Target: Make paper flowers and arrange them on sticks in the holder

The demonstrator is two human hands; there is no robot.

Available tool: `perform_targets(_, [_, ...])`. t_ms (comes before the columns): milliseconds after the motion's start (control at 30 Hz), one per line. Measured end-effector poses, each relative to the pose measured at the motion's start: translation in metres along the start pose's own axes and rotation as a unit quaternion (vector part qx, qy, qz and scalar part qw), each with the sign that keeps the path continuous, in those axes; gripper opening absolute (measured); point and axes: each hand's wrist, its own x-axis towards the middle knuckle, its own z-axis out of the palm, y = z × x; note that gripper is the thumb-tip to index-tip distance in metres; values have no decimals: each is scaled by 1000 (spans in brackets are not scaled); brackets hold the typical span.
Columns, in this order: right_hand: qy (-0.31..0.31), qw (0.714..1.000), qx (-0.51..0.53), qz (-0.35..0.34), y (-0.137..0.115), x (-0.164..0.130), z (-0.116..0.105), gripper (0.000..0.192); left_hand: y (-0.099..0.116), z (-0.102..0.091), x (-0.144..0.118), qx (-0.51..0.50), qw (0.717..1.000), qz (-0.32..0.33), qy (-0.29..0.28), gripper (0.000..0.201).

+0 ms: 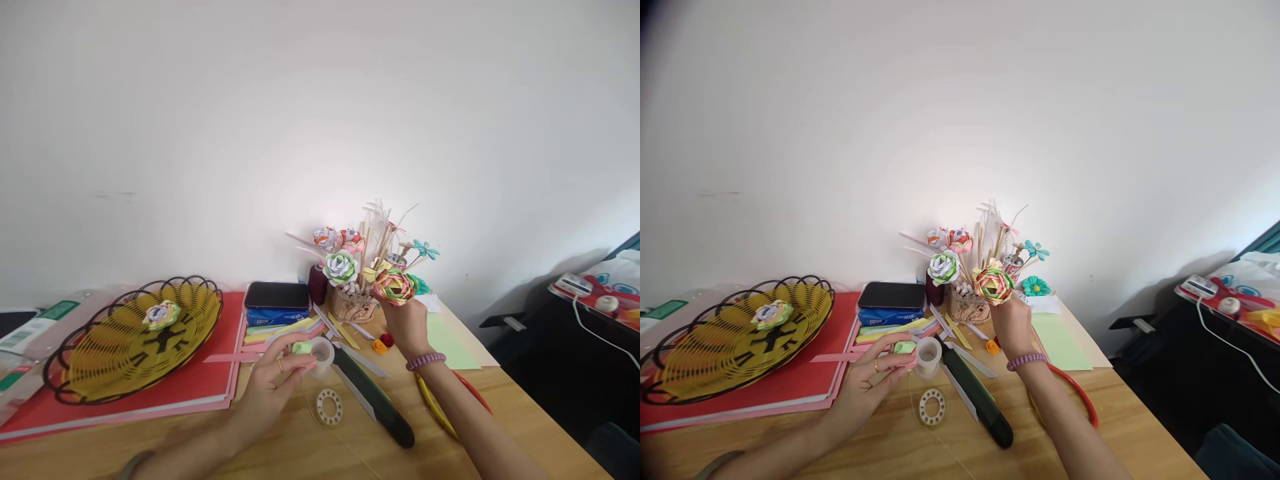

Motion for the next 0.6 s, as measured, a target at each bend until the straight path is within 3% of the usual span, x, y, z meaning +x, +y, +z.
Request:
perform_targets(433, [-33,999,6,-35,24,8,13,26,0,-2,0,-6,1000,2,-6,21])
perform_targets(600, [-25,1000,10,-11,25,5,12,22,1,-1,0,-13,1000,13,-4,21])
